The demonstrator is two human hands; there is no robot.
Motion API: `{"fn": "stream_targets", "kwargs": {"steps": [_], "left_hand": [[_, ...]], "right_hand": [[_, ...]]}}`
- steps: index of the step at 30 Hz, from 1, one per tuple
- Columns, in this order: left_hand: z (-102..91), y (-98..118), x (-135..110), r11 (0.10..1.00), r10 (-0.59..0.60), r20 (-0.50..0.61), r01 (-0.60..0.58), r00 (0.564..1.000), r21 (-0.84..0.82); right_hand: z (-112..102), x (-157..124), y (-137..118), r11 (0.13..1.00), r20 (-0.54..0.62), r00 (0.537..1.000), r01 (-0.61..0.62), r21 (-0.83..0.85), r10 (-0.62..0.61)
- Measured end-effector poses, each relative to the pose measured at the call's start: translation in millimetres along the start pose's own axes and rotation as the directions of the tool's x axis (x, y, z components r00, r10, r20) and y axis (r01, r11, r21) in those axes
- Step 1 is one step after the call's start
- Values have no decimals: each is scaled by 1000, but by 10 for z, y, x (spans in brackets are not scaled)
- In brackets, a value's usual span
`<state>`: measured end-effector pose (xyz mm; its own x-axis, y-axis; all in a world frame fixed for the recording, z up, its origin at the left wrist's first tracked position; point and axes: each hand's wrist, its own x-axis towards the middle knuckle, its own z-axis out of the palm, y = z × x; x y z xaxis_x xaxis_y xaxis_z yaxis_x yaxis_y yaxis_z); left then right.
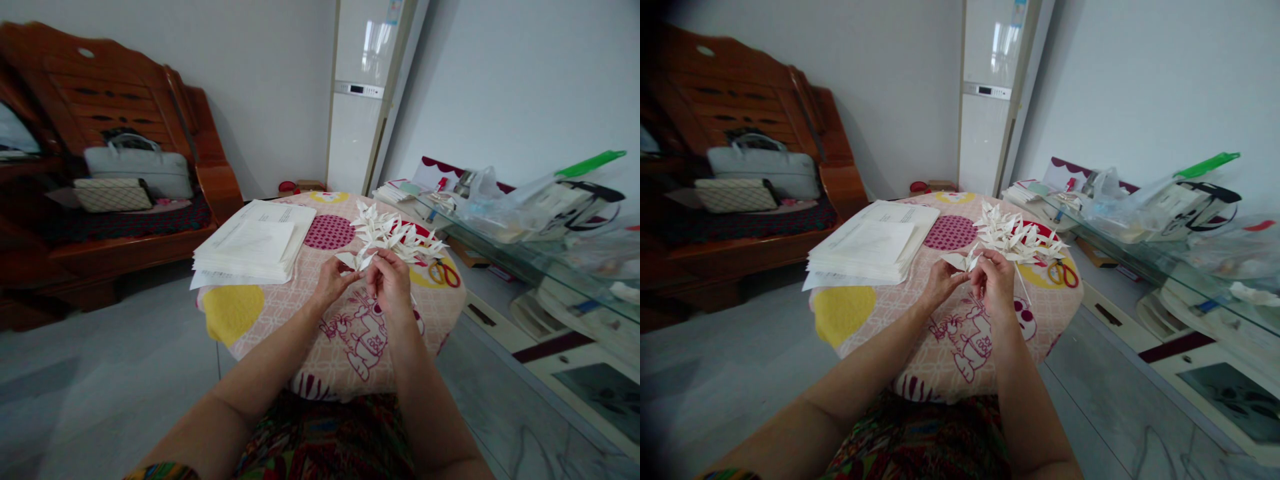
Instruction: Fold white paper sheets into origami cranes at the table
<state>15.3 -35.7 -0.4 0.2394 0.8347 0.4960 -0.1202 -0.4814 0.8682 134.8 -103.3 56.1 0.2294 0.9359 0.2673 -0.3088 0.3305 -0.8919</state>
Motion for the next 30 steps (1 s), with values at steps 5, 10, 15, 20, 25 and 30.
{"fn": "stream_targets", "kwargs": {"steps": [5, 10, 15, 20, 25, 30], "left_hand": [[0, -1, 0, 1000, -5, 24, 6, 1000, -1], [-3, 12, -8, 1000, -16, 45, 16, 999, 8], [7, -8, -21, 1000, -18, 57, 18, 998, 7], [11, -18, -25, 1000, -20, 52, 20, 998, -11], [9, -12, -23, 999, -36, 53, 36, 998, -3], [11, -7, -22, 999, -38, 73, 39, 997, -17]], "right_hand": [[30, -9, 2, 999, 6, 1000, -12, 35, 12], [27, -14, 4, 1000, -34, 999, 2, -3, -2], [39, -16, 18, 999, -68, 997, 35, -8, -35], [49, -20, 23, 998, -89, 994, 58, 2, -58], [31, -32, 4, 999, -65, 998, 14, 31, -12], [19, -36, 11, 999, -69, 998, 9, 31, -7]]}}
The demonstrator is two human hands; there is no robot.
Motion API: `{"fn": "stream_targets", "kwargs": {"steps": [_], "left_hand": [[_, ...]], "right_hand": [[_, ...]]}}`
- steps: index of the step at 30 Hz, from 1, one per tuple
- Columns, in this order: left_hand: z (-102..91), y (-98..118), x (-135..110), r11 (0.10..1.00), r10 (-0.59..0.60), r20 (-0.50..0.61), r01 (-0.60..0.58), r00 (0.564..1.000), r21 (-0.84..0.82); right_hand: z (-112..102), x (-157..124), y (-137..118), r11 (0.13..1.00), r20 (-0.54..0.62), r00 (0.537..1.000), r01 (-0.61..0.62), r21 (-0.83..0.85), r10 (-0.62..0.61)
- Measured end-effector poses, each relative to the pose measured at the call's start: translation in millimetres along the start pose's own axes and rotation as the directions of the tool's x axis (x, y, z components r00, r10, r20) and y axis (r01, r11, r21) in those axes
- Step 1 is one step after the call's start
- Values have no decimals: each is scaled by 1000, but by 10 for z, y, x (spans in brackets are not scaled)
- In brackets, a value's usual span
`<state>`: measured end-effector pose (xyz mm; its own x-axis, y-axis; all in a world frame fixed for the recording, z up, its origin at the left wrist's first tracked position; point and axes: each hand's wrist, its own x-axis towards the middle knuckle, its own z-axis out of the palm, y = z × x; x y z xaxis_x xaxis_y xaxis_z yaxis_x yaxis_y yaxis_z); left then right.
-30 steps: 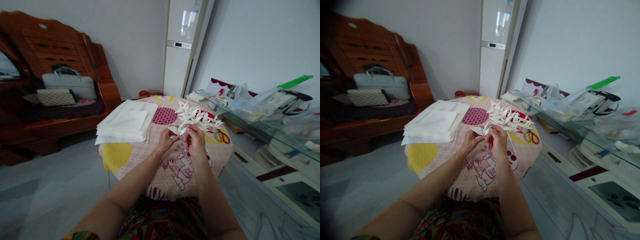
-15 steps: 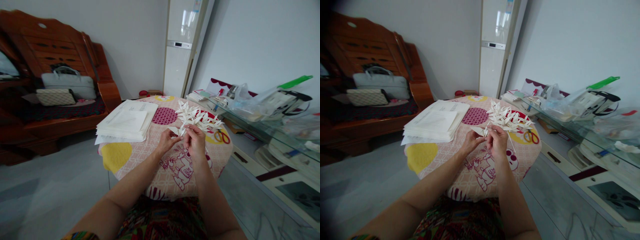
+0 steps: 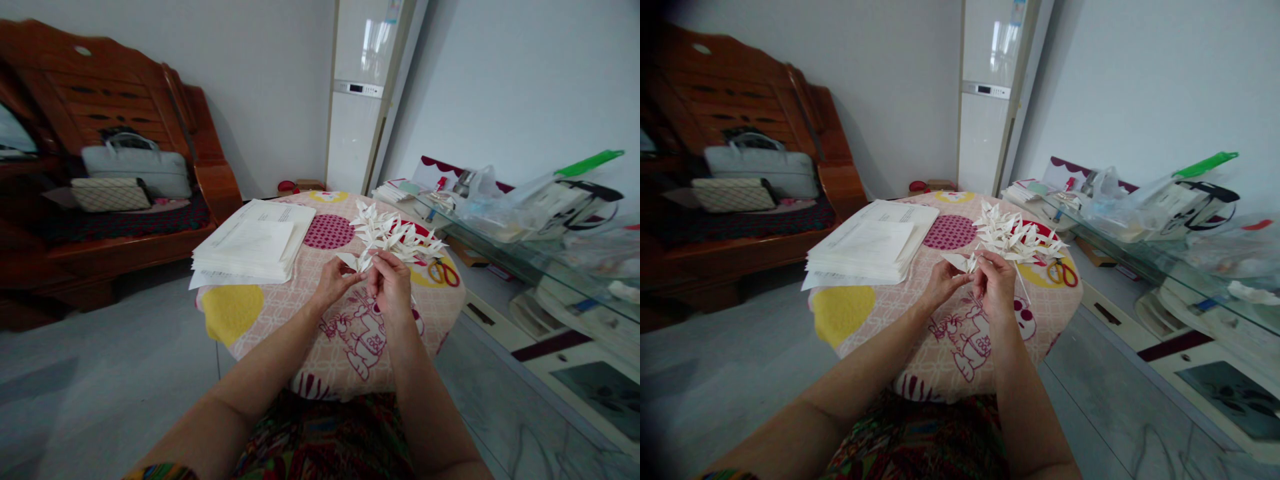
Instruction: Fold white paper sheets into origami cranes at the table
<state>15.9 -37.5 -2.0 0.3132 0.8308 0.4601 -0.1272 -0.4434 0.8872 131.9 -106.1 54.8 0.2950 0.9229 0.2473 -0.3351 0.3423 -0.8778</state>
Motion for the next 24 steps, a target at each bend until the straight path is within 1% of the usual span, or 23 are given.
{"fn": "stream_targets", "kwargs": {"steps": [10, 14, 16, 17, 20, 22, 24], "left_hand": [[2, -36, -2, 1000, 5, 9, -5, 1000, -1], [-3, -34, -6, 1000, 14, 12, -14, 1000, 10], [-14, -17, -11, 998, 33, 16, -34, 999, 62], [-22, -6, -14, 993, 50, 17, -52, 999, 102], [-55, 20, -15, 961, 145, -16, -137, 989, 240], [-80, 31, -10, 924, 226, -66, -193, 972, 329], [-99, 42, -6, 882, 287, -104, -221, 952, 416]], "right_hand": [[13, -3, 42, 999, -48, 998, 40, -10, -41], [-49, 7, 14, 1000, 18, 999, -30, -1, 30], [-79, 18, -11, 998, 43, 997, -67, 15, 66], [-91, 24, -25, 997, 37, 996, -81, 17, 80], [-125, 37, -65, 995, -45, 995, -94, -16, 94], [-157, 37, -87, 995, -111, 990, -89, -49, 83], [-192, 24, -103, 994, -150, 986, -85, -67, 74]]}}
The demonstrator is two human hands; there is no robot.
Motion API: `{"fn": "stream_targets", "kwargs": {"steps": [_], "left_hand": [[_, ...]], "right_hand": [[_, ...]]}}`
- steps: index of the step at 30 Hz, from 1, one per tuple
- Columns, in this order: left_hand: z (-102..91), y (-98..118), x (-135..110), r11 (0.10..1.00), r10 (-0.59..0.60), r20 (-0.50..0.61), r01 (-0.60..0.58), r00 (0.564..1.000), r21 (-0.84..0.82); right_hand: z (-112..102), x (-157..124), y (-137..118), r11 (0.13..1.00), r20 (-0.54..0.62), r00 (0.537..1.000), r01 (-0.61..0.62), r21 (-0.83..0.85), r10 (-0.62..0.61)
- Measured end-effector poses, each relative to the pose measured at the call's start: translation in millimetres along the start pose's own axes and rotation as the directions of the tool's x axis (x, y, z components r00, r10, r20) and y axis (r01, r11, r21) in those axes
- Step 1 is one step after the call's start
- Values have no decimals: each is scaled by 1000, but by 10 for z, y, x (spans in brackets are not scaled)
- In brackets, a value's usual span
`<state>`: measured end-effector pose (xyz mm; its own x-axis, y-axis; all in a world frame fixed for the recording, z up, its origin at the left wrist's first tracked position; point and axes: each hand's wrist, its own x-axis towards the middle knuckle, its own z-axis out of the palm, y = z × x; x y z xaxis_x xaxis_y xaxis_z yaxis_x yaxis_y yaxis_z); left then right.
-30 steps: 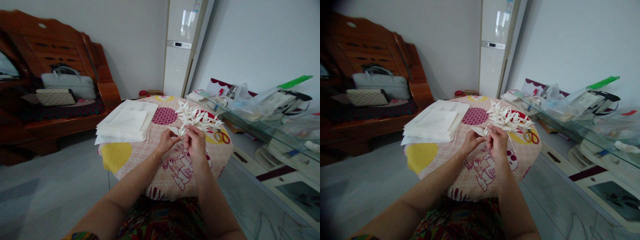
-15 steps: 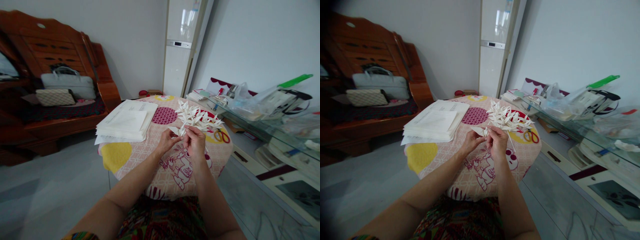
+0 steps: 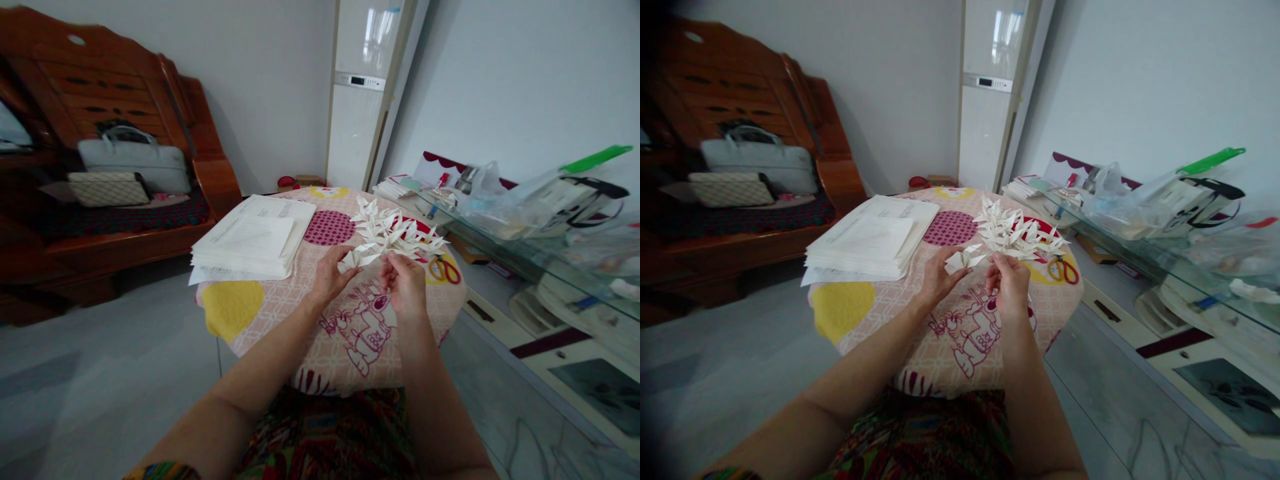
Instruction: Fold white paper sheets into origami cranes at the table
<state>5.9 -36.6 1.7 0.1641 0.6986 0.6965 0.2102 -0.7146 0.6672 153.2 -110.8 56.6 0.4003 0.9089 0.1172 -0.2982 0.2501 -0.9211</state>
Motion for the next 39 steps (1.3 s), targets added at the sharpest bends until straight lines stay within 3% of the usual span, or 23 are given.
{"fn": "stream_targets", "kwargs": {"steps": [6, 11, 17, 30, 39], "left_hand": [[-7, 34, -8, 981, 118, -48, -109, 992, 160], [11, 29, -37, 956, 200, -19, -191, 980, 224], [2, 4, -38, 948, 200, 7, -196, 980, 252], [32, -41, -38, 922, 278, -34, -257, 960, 291], [45, 18, -46, 956, 191, -48, -175, 980, 236]], "right_hand": [[-6, -67, 5, 1000, -33, 999, -13, -21, 13], [45, -71, 18, 1000, -54, 998, -17, -14, 16], [4, -57, -13, 999, -34, 999, -30, -33, 29], [-10, -38, 26, 978, 62, 989, -143, 154, 135], [68, -57, 51, 943, 92, 977, -210, 258, 192]]}}
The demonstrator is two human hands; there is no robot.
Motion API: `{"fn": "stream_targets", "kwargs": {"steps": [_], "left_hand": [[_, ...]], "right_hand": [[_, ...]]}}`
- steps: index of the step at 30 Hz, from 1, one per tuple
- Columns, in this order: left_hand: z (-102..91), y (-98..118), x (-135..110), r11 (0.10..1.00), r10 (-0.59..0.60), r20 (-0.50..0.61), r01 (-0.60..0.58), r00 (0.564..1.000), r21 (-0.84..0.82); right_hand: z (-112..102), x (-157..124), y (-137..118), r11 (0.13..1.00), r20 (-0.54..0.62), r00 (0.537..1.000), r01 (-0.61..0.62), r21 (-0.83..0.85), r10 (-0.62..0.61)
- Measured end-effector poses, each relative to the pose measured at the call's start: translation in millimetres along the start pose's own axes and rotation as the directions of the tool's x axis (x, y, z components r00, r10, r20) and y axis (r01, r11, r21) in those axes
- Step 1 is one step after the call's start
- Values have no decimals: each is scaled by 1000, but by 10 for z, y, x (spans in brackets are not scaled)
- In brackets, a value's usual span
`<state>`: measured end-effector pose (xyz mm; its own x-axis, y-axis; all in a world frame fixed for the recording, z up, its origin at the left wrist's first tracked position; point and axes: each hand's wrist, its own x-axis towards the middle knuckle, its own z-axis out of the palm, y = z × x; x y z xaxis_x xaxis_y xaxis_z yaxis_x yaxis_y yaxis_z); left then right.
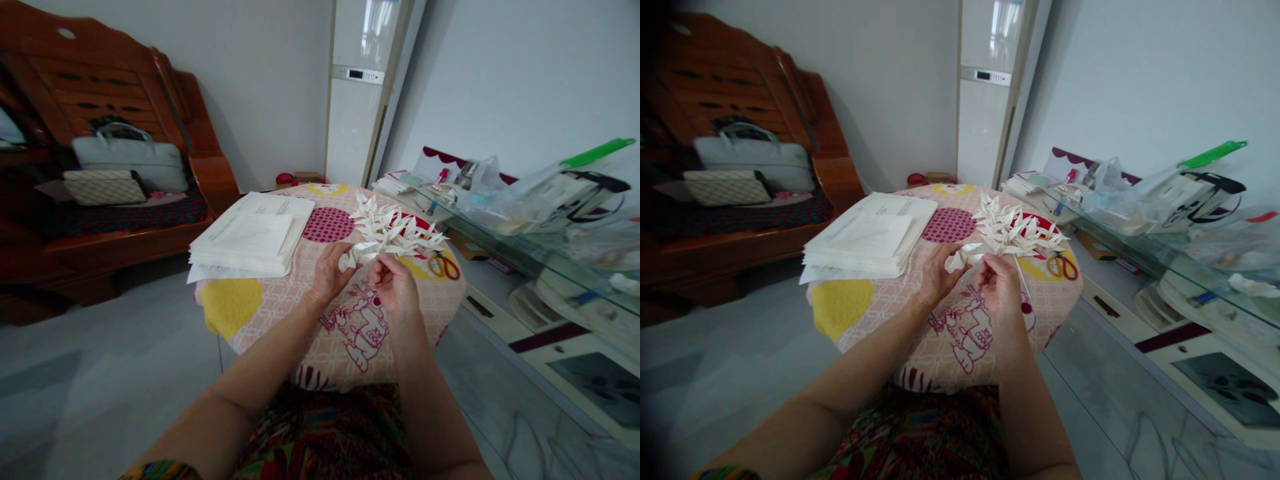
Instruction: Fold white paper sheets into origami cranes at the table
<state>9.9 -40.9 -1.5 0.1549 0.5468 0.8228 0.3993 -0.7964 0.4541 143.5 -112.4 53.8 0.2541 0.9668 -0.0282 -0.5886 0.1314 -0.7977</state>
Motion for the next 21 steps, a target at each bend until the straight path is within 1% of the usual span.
{"fn": "stream_targets", "kwargs": {"steps": [7, 11, 14, 21], "left_hand": [[17, 4, -5, 1000, -10, -10, 10, 1000, -27], [27, -9, -7, 999, -4, -21, 3, 1000, -35], [27, -9, 0, 999, -1, -22, 0, 1000, -51], [23, 1, 6, 997, -28, -4, 27, 1000, -66]], "right_hand": [[30, 19, 71, 998, -10, 998, 55, 35, -55], [17, 41, 108, 997, 3, 997, 72, 1, -72], [2, 55, 127, 994, -14, 994, 110, -26, -111], [-10, 79, 121, 989, -8, 989, 148, -14, -148]]}}
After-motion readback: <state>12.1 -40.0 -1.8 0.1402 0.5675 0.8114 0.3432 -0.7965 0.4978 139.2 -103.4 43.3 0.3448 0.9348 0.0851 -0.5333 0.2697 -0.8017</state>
